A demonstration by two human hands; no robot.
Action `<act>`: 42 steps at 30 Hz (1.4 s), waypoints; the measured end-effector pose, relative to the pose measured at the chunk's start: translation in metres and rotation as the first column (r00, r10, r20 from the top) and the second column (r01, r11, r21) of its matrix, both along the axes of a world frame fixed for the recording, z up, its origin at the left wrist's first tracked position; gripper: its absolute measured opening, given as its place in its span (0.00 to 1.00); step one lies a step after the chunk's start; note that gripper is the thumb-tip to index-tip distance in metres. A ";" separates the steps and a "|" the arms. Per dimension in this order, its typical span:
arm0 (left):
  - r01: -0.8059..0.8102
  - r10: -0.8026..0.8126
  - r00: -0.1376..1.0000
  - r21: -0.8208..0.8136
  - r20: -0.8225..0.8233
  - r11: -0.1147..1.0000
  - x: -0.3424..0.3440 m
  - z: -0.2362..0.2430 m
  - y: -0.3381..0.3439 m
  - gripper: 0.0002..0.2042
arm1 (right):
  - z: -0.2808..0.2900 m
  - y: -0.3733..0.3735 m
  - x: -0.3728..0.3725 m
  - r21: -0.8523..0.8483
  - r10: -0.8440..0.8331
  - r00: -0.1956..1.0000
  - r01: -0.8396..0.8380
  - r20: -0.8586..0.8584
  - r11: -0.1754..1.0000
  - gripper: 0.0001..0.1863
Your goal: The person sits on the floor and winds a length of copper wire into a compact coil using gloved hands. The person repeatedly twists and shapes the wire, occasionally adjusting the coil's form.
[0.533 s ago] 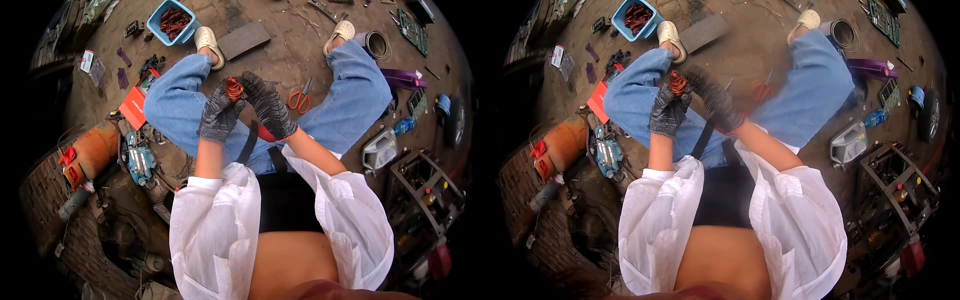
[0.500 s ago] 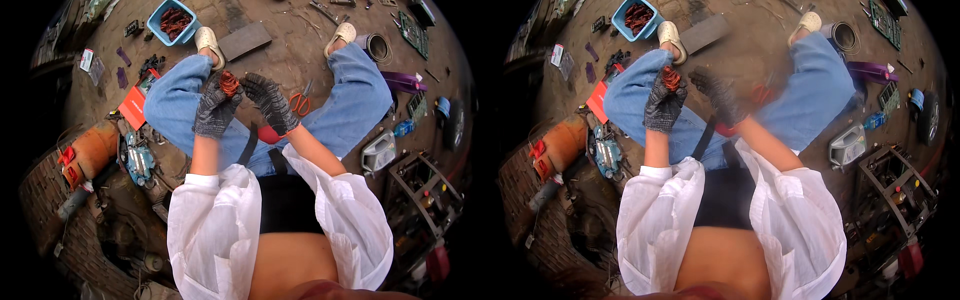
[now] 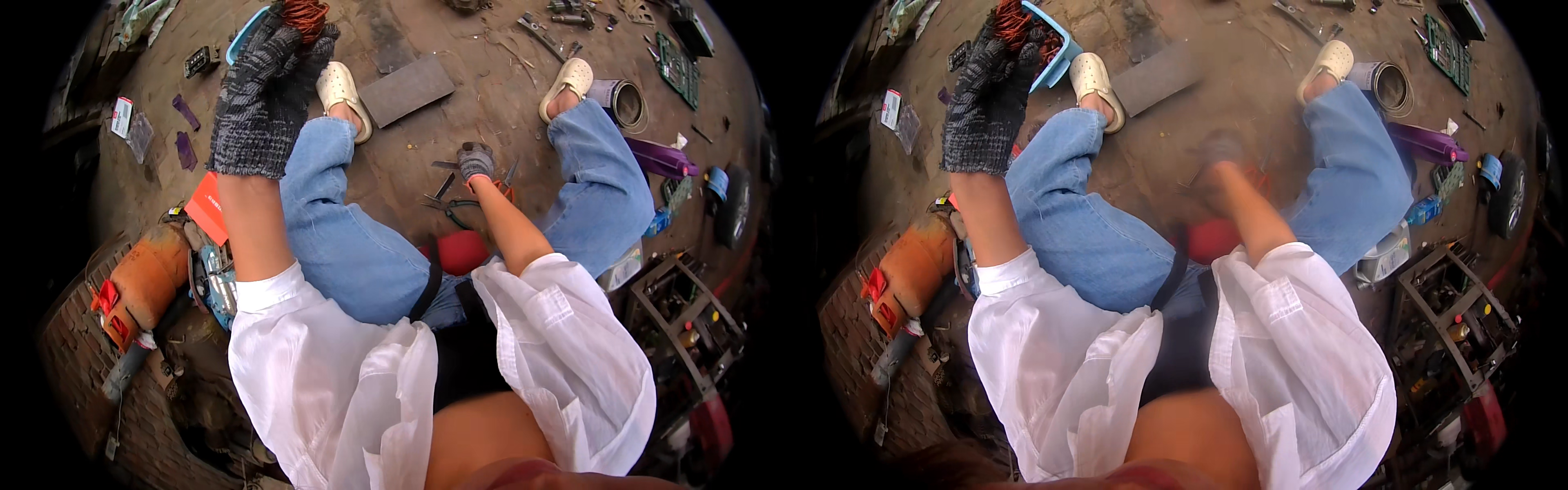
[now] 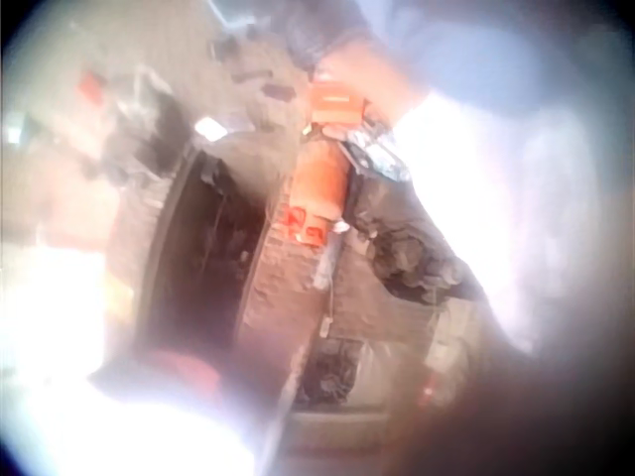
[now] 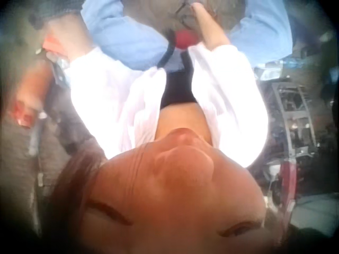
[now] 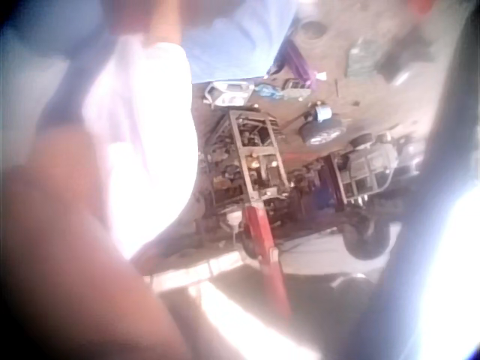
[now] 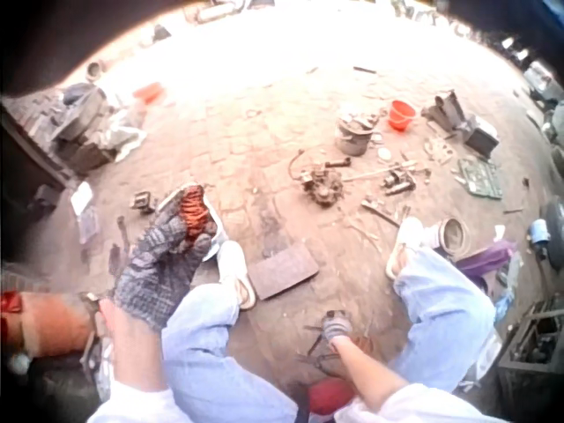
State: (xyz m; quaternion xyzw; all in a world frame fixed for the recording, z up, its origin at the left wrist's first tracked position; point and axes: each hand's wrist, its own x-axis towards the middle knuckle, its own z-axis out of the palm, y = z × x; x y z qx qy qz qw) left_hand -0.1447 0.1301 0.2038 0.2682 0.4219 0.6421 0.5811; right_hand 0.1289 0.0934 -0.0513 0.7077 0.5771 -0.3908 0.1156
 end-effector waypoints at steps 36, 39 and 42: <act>-0.224 0.150 0.839 -0.082 -0.523 0.971 0.019 -0.029 -0.056 0.20 | -0.119 0.033 -0.007 0.285 -0.224 0.955 0.164 0.194 0.944 0.18; -0.233 0.138 0.699 -0.041 -0.702 0.972 0.034 -0.012 -0.043 0.21 | -0.167 0.033 0.048 0.429 -0.446 0.894 0.394 0.025 0.813 0.14; -0.278 0.123 0.556 -0.045 -0.822 0.959 0.048 -0.002 -0.027 0.21 | -0.167 0.054 0.099 0.385 -0.490 0.788 0.612 -0.373 0.691 0.08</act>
